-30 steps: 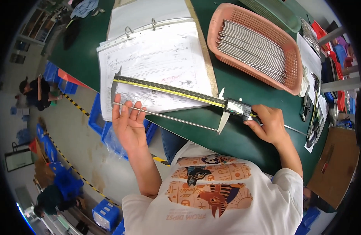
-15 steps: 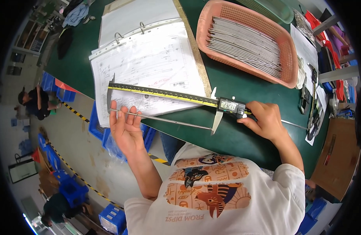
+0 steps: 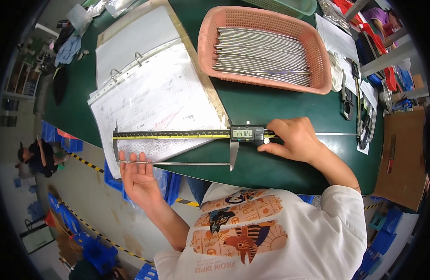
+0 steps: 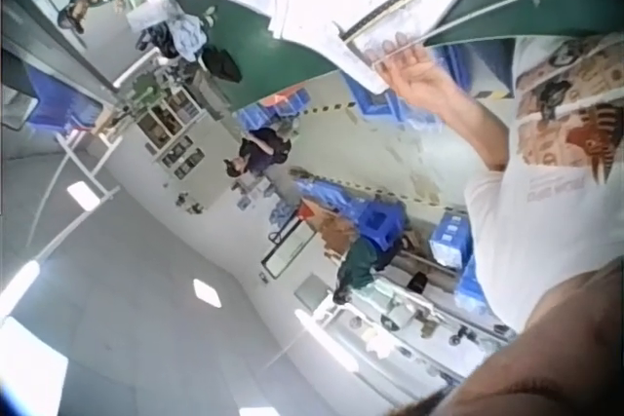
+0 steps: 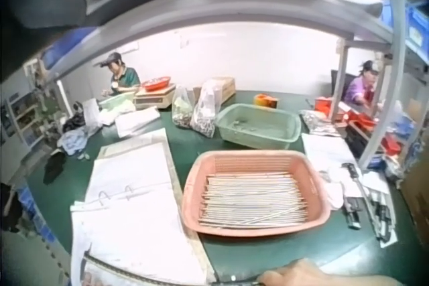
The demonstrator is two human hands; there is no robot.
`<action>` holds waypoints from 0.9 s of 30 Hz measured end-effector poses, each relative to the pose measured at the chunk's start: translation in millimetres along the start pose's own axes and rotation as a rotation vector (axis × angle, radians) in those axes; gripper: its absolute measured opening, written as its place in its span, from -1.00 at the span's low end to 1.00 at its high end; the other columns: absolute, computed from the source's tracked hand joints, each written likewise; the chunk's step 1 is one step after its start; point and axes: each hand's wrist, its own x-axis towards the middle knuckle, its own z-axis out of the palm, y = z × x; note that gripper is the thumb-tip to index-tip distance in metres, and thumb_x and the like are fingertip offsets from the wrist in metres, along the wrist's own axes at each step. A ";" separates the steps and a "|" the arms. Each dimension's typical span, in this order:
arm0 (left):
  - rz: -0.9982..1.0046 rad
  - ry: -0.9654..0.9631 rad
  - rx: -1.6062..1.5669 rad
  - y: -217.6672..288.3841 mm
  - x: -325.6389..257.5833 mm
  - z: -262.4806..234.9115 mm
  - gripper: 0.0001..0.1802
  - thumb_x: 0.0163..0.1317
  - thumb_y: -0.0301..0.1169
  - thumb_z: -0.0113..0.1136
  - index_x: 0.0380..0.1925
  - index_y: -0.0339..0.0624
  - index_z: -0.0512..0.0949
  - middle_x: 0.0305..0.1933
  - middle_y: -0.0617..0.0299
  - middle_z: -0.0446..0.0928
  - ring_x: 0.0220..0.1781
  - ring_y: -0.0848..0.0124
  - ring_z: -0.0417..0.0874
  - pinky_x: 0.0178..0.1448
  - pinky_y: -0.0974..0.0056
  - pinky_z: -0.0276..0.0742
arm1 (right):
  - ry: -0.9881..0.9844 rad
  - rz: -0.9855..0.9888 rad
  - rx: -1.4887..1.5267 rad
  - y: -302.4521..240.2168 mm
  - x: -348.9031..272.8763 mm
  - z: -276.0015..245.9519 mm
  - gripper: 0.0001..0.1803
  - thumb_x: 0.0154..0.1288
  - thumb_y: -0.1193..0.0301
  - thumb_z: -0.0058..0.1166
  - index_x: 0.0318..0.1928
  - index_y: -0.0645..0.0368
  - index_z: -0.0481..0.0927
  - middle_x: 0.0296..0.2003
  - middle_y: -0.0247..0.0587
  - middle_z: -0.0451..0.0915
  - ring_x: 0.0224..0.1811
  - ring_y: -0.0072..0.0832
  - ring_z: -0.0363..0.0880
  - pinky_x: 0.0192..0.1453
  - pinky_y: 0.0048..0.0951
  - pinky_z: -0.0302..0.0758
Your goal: The recorder uses a digital caliper to measure the length of thin metal rods according to specifications in a binder.
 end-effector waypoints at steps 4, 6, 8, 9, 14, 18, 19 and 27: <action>-0.019 -0.019 -0.058 -1.6 1.2 -5.6 -0.50 0.20 -0.43 -0.06 0.18 -0.16 0.25 -0.09 0.13 0.47 -0.05 0.23 0.50 -0.03 0.25 0.48 | 0.011 0.006 0.031 -2.8 1.1 -2.5 -0.45 -0.17 -0.05 0.27 -0.48 0.19 0.40 -0.69 -0.19 0.42 -0.67 -0.17 0.43 -0.64 -0.28 0.32; -0.021 -0.035 -0.075 -1.7 1.7 -6.0 -0.50 0.20 -0.43 -0.06 0.18 -0.17 0.25 -0.09 0.12 0.47 -0.05 0.22 0.51 -0.03 0.24 0.49 | 0.027 0.006 0.038 -1.9 0.2 0.1 -0.46 -0.19 -0.03 0.28 -0.48 0.18 0.40 -0.69 -0.20 0.42 -0.67 -0.18 0.43 -0.64 -0.28 0.32; -0.014 -0.037 -0.071 -1.7 1.9 -5.8 -0.50 0.20 -0.44 -0.07 0.19 -0.19 0.24 -0.09 0.11 0.48 -0.06 0.21 0.52 -0.03 0.23 0.50 | 0.040 0.004 0.047 -1.3 -0.5 1.4 -0.47 -0.20 -0.01 0.29 -0.48 0.18 0.40 -0.69 -0.21 0.42 -0.68 -0.18 0.43 -0.64 -0.27 0.31; -0.014 -0.039 -0.070 -1.9 2.0 -6.6 -0.50 0.20 -0.44 -0.07 0.19 -0.19 0.24 -0.09 0.11 0.48 -0.06 0.21 0.52 -0.03 0.23 0.50 | 0.040 0.003 0.045 -1.1 -0.6 1.7 -0.48 -0.19 0.00 0.28 -0.47 0.18 0.40 -0.70 -0.21 0.42 -0.68 -0.19 0.43 -0.64 -0.27 0.31; -0.017 -0.085 -0.107 -2.8 3.0 -9.4 -0.51 0.22 -0.46 -0.10 0.19 -0.21 0.22 -0.10 0.09 0.49 -0.07 0.20 0.54 -0.04 0.20 0.53 | 0.039 0.004 0.041 0.2 -1.3 2.3 -0.50 -0.17 0.02 0.27 -0.46 0.17 0.40 -0.70 -0.21 0.42 -0.67 -0.19 0.43 -0.64 -0.27 0.31; -0.031 -0.094 -0.126 -2.0 5.1 -10.6 -0.51 0.22 -0.48 -0.11 0.19 -0.21 0.23 -0.10 0.09 0.49 -0.08 0.21 0.55 -0.05 0.20 0.55 | 0.025 0.010 0.051 1.2 -0.6 3.4 -0.52 -0.14 0.04 0.25 -0.46 0.17 0.39 -0.70 -0.21 0.42 -0.67 -0.19 0.43 -0.64 -0.26 0.31; -0.034 -0.096 -0.125 -2.3 7.1 -11.6 -0.51 0.21 -0.49 -0.10 0.19 -0.21 0.23 -0.11 0.09 0.50 -0.08 0.21 0.55 -0.05 0.20 0.55 | 0.017 0.011 0.050 1.4 0.1 3.5 -0.53 -0.12 0.05 0.24 -0.46 0.17 0.39 -0.70 -0.20 0.42 -0.67 -0.18 0.43 -0.63 -0.26 0.31; -0.014 -0.010 -0.027 -4.5 13.4 -7.4 -0.50 0.21 -0.48 -0.02 0.18 -0.20 0.23 -0.11 0.14 0.46 -0.13 0.27 0.53 -0.03 0.23 0.52 | -0.036 0.001 0.073 2.6 3.9 8.0 -0.59 0.09 0.08 0.11 -0.41 0.19 0.37 -0.65 -0.13 0.46 -0.62 -0.11 0.46 -0.58 -0.18 0.36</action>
